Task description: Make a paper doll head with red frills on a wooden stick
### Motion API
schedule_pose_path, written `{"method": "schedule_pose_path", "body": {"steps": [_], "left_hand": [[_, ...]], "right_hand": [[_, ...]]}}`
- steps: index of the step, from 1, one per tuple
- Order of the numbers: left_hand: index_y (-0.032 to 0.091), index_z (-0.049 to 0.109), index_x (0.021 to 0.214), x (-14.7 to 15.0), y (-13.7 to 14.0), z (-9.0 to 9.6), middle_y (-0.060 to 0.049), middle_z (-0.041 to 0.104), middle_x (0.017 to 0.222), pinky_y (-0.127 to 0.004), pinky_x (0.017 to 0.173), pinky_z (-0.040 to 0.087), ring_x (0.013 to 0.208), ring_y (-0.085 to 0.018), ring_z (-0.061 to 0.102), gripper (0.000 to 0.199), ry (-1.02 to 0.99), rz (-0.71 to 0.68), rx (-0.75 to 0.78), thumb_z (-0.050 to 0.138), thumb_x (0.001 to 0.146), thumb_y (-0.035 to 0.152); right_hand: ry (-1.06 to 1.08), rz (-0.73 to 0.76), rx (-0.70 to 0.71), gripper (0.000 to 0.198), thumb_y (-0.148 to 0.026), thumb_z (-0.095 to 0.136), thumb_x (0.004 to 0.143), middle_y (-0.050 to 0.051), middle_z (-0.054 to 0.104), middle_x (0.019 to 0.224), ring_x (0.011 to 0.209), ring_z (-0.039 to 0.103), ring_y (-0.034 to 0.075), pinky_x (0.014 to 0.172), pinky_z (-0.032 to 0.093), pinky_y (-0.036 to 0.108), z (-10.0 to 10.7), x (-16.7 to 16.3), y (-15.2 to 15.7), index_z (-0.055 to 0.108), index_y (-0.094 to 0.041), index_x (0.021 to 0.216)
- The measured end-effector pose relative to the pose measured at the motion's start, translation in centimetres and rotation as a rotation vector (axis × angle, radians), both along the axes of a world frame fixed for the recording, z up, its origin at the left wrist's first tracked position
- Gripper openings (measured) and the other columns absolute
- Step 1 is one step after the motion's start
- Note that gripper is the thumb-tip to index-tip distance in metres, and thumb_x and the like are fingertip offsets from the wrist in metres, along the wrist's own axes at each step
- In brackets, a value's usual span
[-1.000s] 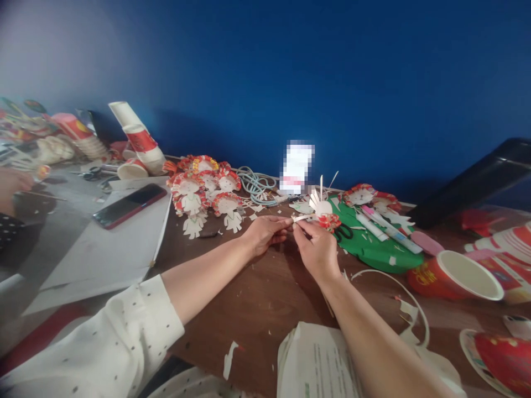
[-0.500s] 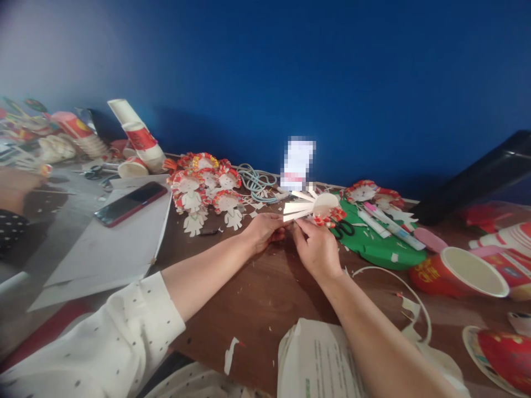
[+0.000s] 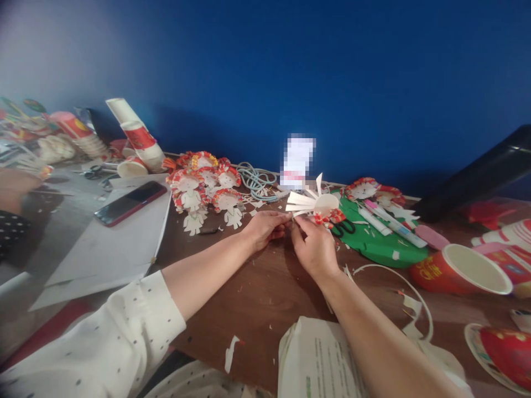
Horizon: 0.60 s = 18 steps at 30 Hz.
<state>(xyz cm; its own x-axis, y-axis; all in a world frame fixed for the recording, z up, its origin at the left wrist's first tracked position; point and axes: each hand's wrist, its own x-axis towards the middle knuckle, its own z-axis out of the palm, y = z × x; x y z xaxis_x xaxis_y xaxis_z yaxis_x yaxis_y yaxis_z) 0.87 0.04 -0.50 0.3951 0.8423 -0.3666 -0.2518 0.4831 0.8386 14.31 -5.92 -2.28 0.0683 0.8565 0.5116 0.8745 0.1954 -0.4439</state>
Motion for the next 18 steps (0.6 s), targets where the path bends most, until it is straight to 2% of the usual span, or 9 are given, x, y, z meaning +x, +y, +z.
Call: {"method": "schedule_pose_path", "body": {"steps": [5, 13, 18], "left_hand": [[0.009, 0.065, 0.070, 0.03, -0.03, 0.23, 0.001, 0.057, 0.058, -0.017, 0.052, 0.045, 0.047, -0.003, 0.048, 0.014, 0.007, 0.006, -0.006, 0.068, 0.083, 0.014], [0.012, 0.059, 0.064, 0.12, -0.19, 0.48, 0.002, 0.054, 0.055, -0.019, 0.056, 0.046, 0.050, -0.005, 0.049, 0.019, 0.005, 0.046, -0.017, 0.064, 0.081, 0.008], [0.012, 0.058, 0.062, 0.20, -0.11, 0.21, 0.002, 0.054, 0.056, -0.022, 0.059, 0.047, 0.051, -0.006, 0.049, 0.019, -0.016, 0.061, -0.011, 0.064, 0.080, 0.008]], "right_hand": [[0.053, -0.007, 0.023, 0.037, -0.031, 0.052, 0.087, 0.012, 0.073, 0.092, 0.082, 0.067, 0.026, 0.078, 0.051, 0.037, 0.02, -0.18, -0.05, 0.069, -0.015, 0.117], [0.117, 0.018, -0.039, 0.034, -0.034, 0.053, 0.089, 0.012, 0.073, 0.103, 0.091, 0.067, 0.026, 0.084, 0.050, 0.038, 0.34, -0.46, -0.19, 0.069, -0.016, 0.112], [0.174, 0.032, -0.042, 0.031, -0.033, 0.055, 0.087, 0.011, 0.074, 0.102, 0.092, 0.068, 0.026, 0.083, 0.052, 0.039, 0.38, -0.75, -0.17, 0.070, -0.018, 0.109]]}}
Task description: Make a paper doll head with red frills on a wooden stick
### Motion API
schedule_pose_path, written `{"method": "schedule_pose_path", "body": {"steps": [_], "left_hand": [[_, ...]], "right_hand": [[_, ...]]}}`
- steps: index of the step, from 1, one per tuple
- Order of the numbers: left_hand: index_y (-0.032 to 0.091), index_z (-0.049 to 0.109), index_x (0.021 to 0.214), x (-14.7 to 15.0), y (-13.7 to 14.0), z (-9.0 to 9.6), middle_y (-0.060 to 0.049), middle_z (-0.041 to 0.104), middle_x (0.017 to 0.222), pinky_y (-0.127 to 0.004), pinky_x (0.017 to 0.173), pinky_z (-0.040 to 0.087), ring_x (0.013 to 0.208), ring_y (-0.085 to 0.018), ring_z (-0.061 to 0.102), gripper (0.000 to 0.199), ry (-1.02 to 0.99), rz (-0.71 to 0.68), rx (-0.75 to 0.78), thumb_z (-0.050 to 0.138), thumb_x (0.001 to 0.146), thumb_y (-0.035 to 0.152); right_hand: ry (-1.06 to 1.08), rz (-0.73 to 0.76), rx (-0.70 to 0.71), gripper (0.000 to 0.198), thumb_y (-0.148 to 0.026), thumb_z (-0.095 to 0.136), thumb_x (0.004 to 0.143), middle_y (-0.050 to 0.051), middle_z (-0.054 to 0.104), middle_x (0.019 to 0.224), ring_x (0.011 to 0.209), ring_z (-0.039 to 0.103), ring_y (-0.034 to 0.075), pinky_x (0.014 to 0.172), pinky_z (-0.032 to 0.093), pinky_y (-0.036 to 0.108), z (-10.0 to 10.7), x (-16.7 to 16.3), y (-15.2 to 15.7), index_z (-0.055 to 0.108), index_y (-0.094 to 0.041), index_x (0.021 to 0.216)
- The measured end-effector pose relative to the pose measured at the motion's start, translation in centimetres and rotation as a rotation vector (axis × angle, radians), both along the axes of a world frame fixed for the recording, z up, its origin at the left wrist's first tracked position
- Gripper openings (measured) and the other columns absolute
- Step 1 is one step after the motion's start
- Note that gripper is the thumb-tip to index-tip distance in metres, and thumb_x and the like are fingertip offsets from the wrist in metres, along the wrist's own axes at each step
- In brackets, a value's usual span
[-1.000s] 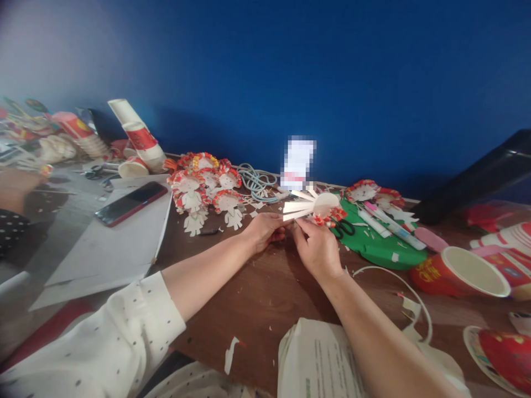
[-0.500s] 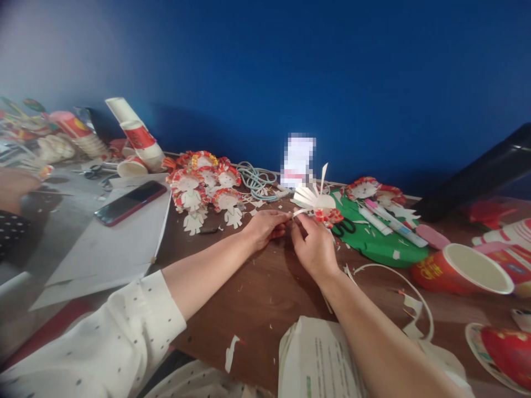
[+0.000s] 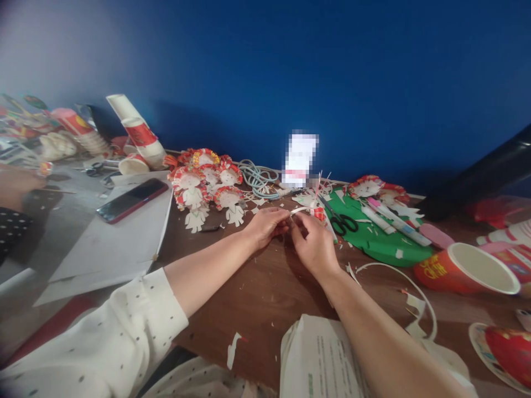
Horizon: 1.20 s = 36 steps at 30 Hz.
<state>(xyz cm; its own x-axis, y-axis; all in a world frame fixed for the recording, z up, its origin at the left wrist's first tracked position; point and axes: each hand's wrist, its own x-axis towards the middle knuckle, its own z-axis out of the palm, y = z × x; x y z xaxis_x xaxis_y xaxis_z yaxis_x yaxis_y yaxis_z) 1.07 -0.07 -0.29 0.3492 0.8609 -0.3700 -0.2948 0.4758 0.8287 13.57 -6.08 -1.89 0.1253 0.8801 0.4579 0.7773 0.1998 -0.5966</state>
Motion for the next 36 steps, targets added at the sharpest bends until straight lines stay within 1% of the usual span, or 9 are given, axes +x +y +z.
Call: {"method": "schedule_pose_path", "body": {"steps": [5, 8, 13, 17, 22, 25, 28, 31, 36], "left_hand": [[0.012, 0.058, 0.063, 0.0, 0.0, 0.2, 0.002, 0.054, 0.056, -0.023, 0.063, 0.048, 0.052, -0.006, 0.050, 0.019, -0.044, -0.006, 0.003, 0.065, 0.081, 0.009], [0.011, 0.059, 0.064, -0.1, -0.1, 0.3, 0.002, 0.054, 0.056, -0.023, 0.063, 0.048, 0.052, -0.006, 0.050, 0.018, -0.050, -0.010, 0.006, 0.065, 0.081, 0.008], [0.012, 0.058, 0.064, 0.2, -0.1, 0.0, 0.002, 0.053, 0.054, -0.022, 0.058, 0.045, 0.050, -0.006, 0.049, 0.019, 0.001, -0.005, 0.053, 0.063, 0.082, 0.008], [0.012, 0.058, 0.063, 0.3, 0.1, -0.5, 0.003, 0.051, 0.051, -0.021, 0.054, 0.042, 0.047, -0.006, 0.046, 0.020, 0.052, -0.005, 0.092, 0.059, 0.083, 0.008], [0.013, 0.057, 0.060, 0.4, 0.3, -0.8, 0.003, 0.050, 0.051, -0.020, 0.052, 0.040, 0.045, -0.006, 0.046, 0.023, 0.080, -0.007, 0.114, 0.061, 0.083, 0.011], [0.013, 0.057, 0.060, 0.3, 0.2, -0.6, 0.002, 0.051, 0.052, -0.020, 0.053, 0.041, 0.047, -0.006, 0.047, 0.024, 0.064, 0.013, 0.096, 0.061, 0.083, 0.012], [0.013, 0.057, 0.060, 0.3, 0.1, -0.3, 0.002, 0.051, 0.054, -0.021, 0.055, 0.044, 0.049, -0.006, 0.047, 0.024, 0.028, 0.041, 0.055, 0.062, 0.084, 0.013], [0.012, 0.058, 0.062, 0.3, 0.0, -0.1, 0.002, 0.050, 0.053, -0.020, 0.054, 0.044, 0.048, -0.006, 0.046, 0.023, 0.005, 0.059, 0.013, 0.063, 0.084, 0.014], [0.011, 0.060, 0.064, 0.1, 0.0, 0.1, 0.002, 0.049, 0.052, -0.017, 0.049, 0.040, 0.045, -0.004, 0.043, 0.020, -0.029, 0.074, -0.047, 0.066, 0.082, 0.012]], "right_hand": [[0.142, 0.009, -0.063, 0.033, -0.035, 0.055, 0.086, 0.010, 0.075, 0.096, 0.083, 0.069, 0.025, 0.079, 0.054, 0.039, 0.1, -0.1, 0.1, 0.071, -0.017, 0.110], [0.187, -0.003, -0.079, 0.034, -0.035, 0.057, 0.085, 0.010, 0.075, 0.099, 0.083, 0.070, 0.025, 0.079, 0.054, 0.039, 0.1, -0.1, 0.1, 0.071, -0.017, 0.109], [0.213, -0.016, -0.091, 0.036, -0.037, 0.058, 0.085, 0.011, 0.075, 0.099, 0.082, 0.070, 0.025, 0.077, 0.054, 0.039, -0.1, -0.2, 0.1, 0.071, -0.016, 0.111], [0.235, 0.001, -0.079, 0.038, -0.039, 0.058, 0.086, 0.009, 0.076, 0.093, 0.074, 0.069, 0.023, 0.070, 0.055, 0.037, -0.4, -0.4, 0.1, 0.070, -0.018, 0.115], [0.218, 0.000, -0.029, 0.037, -0.041, 0.058, 0.086, 0.009, 0.075, 0.094, 0.083, 0.070, 0.026, 0.075, 0.056, 0.039, -0.5, -0.5, 0.0, 0.071, -0.021, 0.115], [0.274, 0.000, -0.052, 0.038, -0.040, 0.059, 0.086, 0.008, 0.075, 0.096, 0.071, 0.069, 0.022, 0.070, 0.056, 0.038, -0.4, -0.5, -0.1, 0.071, -0.021, 0.117], [0.335, -0.010, -0.092, 0.042, -0.039, 0.059, 0.084, 0.010, 0.075, 0.099, 0.058, 0.065, 0.018, 0.063, 0.056, 0.037, -0.2, -0.6, -0.1, 0.071, -0.018, 0.118], [0.372, -0.003, -0.124, 0.044, -0.039, 0.059, 0.084, 0.010, 0.075, 0.098, 0.056, 0.064, 0.017, 0.061, 0.055, 0.035, 0.1, -0.8, -0.1, 0.070, -0.015, 0.119], [0.410, 0.001, -0.155, 0.045, -0.039, 0.060, 0.083, 0.007, 0.075, 0.080, 0.053, 0.062, 0.017, 0.056, 0.054, 0.034, 0.3, -0.8, -0.1, 0.071, -0.014, 0.118]]}}
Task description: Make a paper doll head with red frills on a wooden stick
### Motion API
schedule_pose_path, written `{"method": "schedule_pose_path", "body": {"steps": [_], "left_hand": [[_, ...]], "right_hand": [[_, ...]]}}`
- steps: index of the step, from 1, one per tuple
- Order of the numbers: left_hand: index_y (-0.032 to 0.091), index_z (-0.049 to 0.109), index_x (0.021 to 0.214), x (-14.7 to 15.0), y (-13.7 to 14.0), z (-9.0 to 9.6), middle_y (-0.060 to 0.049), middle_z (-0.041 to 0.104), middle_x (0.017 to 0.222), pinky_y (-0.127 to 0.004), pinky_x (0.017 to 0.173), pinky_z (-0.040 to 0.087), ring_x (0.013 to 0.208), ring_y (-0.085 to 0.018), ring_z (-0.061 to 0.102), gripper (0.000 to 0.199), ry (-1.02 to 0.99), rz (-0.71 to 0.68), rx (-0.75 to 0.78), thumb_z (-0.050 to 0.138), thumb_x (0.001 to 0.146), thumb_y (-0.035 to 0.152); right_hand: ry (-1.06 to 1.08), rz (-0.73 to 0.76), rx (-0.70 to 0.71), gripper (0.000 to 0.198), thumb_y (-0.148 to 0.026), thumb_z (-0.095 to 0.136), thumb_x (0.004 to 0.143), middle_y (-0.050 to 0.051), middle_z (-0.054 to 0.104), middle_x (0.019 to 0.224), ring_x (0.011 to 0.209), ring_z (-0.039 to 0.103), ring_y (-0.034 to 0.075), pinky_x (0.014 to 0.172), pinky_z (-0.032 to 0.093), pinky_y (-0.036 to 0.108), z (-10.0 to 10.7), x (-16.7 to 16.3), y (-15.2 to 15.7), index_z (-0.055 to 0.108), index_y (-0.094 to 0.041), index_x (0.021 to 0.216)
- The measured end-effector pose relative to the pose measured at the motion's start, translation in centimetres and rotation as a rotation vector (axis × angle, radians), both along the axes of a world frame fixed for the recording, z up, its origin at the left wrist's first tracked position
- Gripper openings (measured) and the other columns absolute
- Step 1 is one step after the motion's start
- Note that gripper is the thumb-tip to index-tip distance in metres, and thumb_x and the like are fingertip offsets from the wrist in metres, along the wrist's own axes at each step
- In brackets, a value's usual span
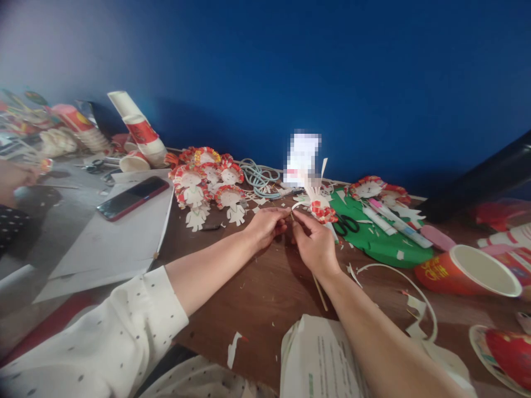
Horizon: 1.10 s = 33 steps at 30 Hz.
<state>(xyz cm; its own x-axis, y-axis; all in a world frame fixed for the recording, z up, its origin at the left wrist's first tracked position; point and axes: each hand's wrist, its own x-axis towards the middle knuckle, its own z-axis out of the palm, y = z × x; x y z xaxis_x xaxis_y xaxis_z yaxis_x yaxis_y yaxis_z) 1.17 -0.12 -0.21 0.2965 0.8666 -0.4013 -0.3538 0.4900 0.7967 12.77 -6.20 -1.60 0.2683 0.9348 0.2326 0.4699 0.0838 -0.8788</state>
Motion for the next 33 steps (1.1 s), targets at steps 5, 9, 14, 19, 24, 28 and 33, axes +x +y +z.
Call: {"method": "schedule_pose_path", "body": {"steps": [5, 9, 14, 19, 24, 28, 33], "left_hand": [[0.010, 0.063, 0.065, -0.06, 0.14, -0.13, 0.001, 0.052, 0.054, -0.017, 0.047, 0.039, 0.044, -0.004, 0.043, 0.019, 0.018, -0.009, -0.006, 0.070, 0.081, 0.017], [0.011, 0.064, 0.066, -0.08, 0.15, -0.03, -0.001, 0.059, 0.061, -0.018, 0.048, 0.041, 0.045, -0.003, 0.044, 0.021, 0.072, -0.018, 0.020, 0.068, 0.084, 0.022], [0.011, 0.066, 0.071, -0.16, -0.07, 0.24, -0.004, 0.063, 0.069, -0.018, 0.051, 0.043, 0.049, -0.004, 0.046, 0.020, 0.067, -0.064, 0.051, 0.065, 0.086, 0.023], [0.011, 0.066, 0.077, -0.20, -0.12, -0.03, 0.001, 0.058, 0.062, -0.017, 0.051, 0.041, 0.049, -0.004, 0.047, 0.009, -0.021, -0.100, 0.021, 0.069, 0.083, 0.017], [0.010, 0.068, 0.082, -0.21, -0.14, 0.15, 0.001, 0.057, 0.059, -0.017, 0.051, 0.039, 0.049, -0.004, 0.049, 0.008, -0.105, -0.125, -0.008, 0.062, 0.087, 0.010], [0.009, 0.068, 0.077, -0.16, -0.18, 0.28, 0.000, 0.057, 0.057, -0.017, 0.051, 0.037, 0.049, -0.004, 0.048, 0.009, -0.081, -0.100, 0.006, 0.065, 0.085, 0.012], [0.009, 0.068, 0.075, -0.12, 0.02, -0.15, 0.000, 0.056, 0.057, -0.017, 0.049, 0.035, 0.048, -0.003, 0.046, 0.010, -0.054, -0.115, 0.018, 0.068, 0.083, 0.015]], "right_hand": [[-0.087, 0.002, 0.036, 0.041, -0.037, 0.057, 0.084, 0.004, 0.070, 0.065, 0.051, 0.062, 0.018, 0.058, 0.054, 0.034, -0.13, 0.14, 0.05, 0.072, -0.015, 0.116], [-0.078, -0.025, 0.048, 0.041, -0.038, 0.059, 0.082, 0.004, 0.071, 0.067, 0.053, 0.061, 0.018, 0.058, 0.052, 0.033, 0.07, 0.13, -0.02, 0.073, -0.015, 0.113], [0.155, -0.064, -0.068, 0.045, -0.036, 0.062, 0.077, -0.002, 0.059, 0.051, 0.043, 0.050, 0.013, 0.046, 0.044, 0.028, 0.56, 0.16, 0.08, 0.073, -0.014, 0.115], [0.454, -0.079, -0.138, 0.050, -0.035, 0.070, 0.069, -0.003, 0.055, 0.049, 0.042, 0.045, 0.011, 0.038, 0.033, 0.023, 0.10, 0.08, 0.38, 0.073, -0.015, 0.115], [0.482, -0.067, -0.110, 0.048, -0.034, 0.071, 0.068, -0.003, 0.055, 0.049, 0.040, 0.044, 0.010, 0.036, 0.032, 0.023, -0.16, -0.22, 0.32, 0.072, -0.015, 0.113], [0.431, -0.054, -0.111, 0.043, -0.036, 0.070, 0.071, -0.004, 0.056, 0.048, 0.038, 0.044, 0.010, 0.035, 0.033, 0.022, 0.19, -0.49, 0.13, 0.069, -0.014, 0.107], [0.510, -0.011, -0.151, 0.039, -0.034, 0.070, 0.071, -0.006, 0.054, 0.051, 0.039, 0.044, 0.010, 0.034, 0.029, 0.020, 0.48, -0.62, 0.19, 0.060, -0.017, 0.105]]}}
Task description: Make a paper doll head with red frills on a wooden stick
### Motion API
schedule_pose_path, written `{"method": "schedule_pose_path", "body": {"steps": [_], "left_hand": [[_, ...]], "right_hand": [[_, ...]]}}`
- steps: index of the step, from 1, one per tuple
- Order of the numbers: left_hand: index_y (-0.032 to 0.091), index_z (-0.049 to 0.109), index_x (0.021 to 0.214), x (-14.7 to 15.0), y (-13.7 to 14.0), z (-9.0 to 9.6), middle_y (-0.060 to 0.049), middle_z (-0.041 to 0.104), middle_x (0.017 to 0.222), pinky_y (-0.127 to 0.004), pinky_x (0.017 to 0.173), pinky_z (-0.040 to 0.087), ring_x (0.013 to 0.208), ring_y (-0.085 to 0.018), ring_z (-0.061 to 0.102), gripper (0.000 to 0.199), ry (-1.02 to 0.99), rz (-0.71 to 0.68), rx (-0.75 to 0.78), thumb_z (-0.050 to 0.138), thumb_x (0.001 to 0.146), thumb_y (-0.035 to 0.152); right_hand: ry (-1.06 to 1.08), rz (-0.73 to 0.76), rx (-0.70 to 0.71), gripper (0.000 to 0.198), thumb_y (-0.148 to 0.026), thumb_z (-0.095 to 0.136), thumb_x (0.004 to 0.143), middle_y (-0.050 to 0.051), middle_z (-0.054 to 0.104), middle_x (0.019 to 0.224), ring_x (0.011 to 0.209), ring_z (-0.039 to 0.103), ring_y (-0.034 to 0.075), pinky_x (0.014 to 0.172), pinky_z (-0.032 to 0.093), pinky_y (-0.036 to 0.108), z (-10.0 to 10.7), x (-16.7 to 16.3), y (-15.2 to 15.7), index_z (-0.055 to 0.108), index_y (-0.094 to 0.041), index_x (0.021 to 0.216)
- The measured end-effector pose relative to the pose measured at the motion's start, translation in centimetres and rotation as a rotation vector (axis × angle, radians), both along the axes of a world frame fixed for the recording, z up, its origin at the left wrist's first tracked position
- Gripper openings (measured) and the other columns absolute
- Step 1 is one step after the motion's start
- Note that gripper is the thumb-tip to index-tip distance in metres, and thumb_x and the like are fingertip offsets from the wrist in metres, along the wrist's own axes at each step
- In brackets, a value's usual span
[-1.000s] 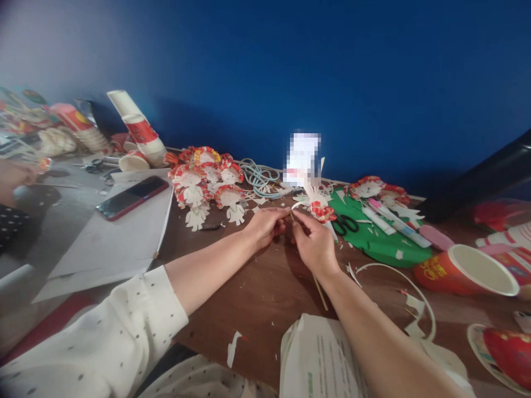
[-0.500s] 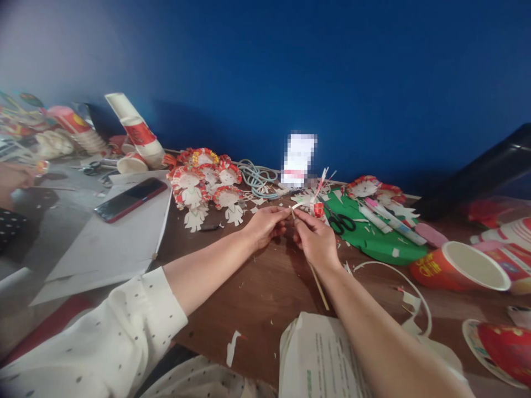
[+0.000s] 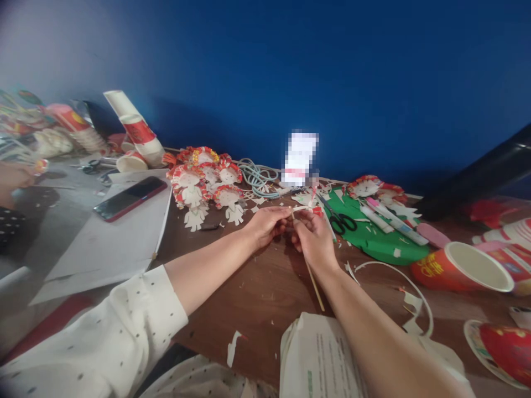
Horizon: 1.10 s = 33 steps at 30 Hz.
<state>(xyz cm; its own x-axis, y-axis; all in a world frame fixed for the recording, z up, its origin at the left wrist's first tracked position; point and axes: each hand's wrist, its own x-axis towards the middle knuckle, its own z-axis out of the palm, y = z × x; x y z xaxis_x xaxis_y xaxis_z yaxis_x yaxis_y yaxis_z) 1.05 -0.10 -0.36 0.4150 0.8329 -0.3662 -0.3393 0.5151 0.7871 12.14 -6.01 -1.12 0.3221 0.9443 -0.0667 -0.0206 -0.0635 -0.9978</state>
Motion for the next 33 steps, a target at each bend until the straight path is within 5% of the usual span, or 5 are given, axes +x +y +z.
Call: {"method": "schedule_pose_path", "body": {"steps": [5, 18, 33], "left_hand": [[0.009, 0.066, 0.070, 0.00, 0.17, -0.16, 0.001, 0.054, 0.056, -0.017, 0.049, 0.036, 0.047, -0.003, 0.045, 0.013, 0.012, -0.014, 0.000, 0.068, 0.082, 0.015], [0.011, 0.062, 0.067, 0.22, 0.36, -0.33, 0.002, 0.049, 0.052, -0.018, 0.049, 0.034, 0.046, -0.004, 0.042, 0.017, 0.036, -0.039, 0.007, 0.067, 0.083, 0.015], [0.011, 0.059, 0.063, 0.29, 0.28, -0.25, 0.002, 0.049, 0.052, -0.018, 0.046, 0.031, 0.045, -0.004, 0.041, 0.023, 0.030, -0.012, 0.014, 0.074, 0.078, 0.020]], "right_hand": [[0.080, 0.092, 0.011, 0.025, -0.031, 0.067, 0.071, -0.007, 0.048, 0.053, 0.042, 0.039, 0.007, 0.036, 0.025, 0.019, -0.09, 0.03, -0.01, 0.062, -0.020, 0.093], [-0.107, 0.055, 0.027, 0.052, -0.035, 0.061, 0.077, -0.006, 0.048, 0.047, 0.040, 0.038, 0.010, 0.038, 0.030, 0.023, -0.07, 0.01, -0.39, 0.063, -0.017, 0.126], [-0.141, 0.069, 0.049, 0.039, -0.040, 0.065, 0.080, -0.006, 0.045, 0.047, 0.039, 0.037, 0.010, 0.037, 0.027, 0.022, -0.79, 0.09, -0.28, 0.069, -0.020, 0.113]]}}
